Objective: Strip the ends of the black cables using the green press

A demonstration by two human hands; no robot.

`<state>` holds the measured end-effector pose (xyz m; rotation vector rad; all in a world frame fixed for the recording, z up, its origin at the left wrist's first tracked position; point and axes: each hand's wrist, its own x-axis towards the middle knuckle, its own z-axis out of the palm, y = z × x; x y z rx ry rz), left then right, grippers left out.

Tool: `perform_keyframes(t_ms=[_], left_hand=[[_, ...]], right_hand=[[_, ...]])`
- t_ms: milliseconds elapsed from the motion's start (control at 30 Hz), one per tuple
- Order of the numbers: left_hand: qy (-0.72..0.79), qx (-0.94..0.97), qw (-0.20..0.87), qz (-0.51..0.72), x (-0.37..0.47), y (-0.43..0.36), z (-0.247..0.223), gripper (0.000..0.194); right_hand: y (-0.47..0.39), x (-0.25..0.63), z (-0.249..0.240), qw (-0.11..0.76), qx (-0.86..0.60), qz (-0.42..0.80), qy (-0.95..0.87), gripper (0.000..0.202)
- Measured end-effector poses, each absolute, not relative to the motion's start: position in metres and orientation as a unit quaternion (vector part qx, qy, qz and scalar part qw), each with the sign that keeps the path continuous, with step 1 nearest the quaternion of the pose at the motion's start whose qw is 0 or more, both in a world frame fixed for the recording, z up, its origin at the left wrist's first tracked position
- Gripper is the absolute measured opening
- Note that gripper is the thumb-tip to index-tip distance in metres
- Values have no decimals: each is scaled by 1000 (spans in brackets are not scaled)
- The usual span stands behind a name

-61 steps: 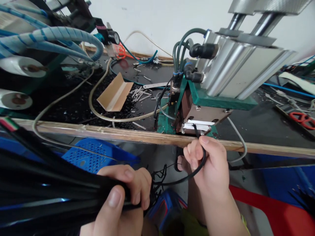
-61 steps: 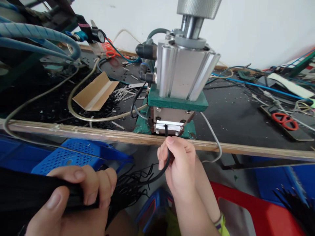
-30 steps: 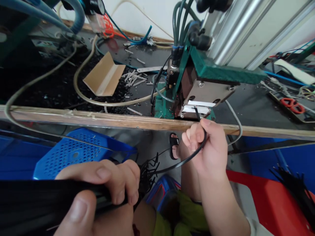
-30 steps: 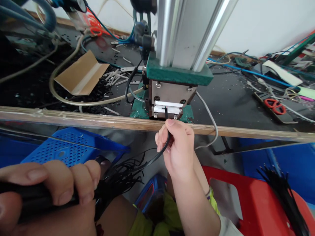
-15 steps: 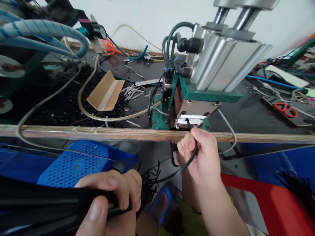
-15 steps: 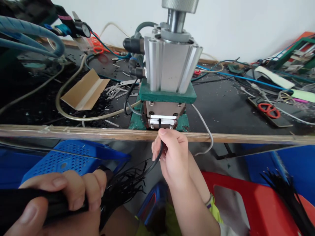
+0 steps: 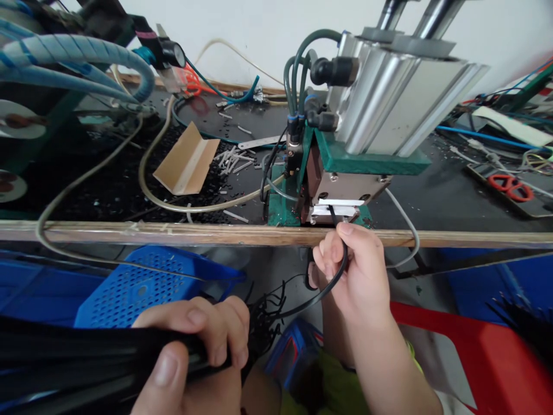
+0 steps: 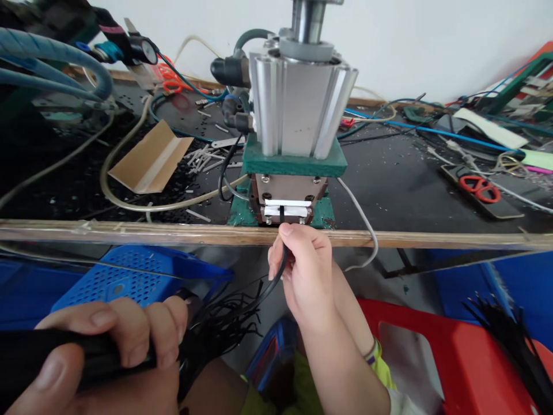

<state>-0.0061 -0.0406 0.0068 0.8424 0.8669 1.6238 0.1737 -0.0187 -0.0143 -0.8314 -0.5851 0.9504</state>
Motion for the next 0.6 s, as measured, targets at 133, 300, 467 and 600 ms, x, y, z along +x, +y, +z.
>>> perform_keyframes(t_ms=[133,300,467,600], left_hand=[[368,355,534,674,-5,-40,6,31],[367,348,534,678,-3,-40,8,33],[364,349,534,679,-2,-39,8,32],[351,358,524,688,1,-36,7,29]], right_hand=[[-19,174,-15,765,-386,439,-271,46],[-20,176,-15,764,-383,437,-279,46],[-20,176,-16,762,-383,439,-284,46],[-20,180,-16,762,-385,433,-289,45]])
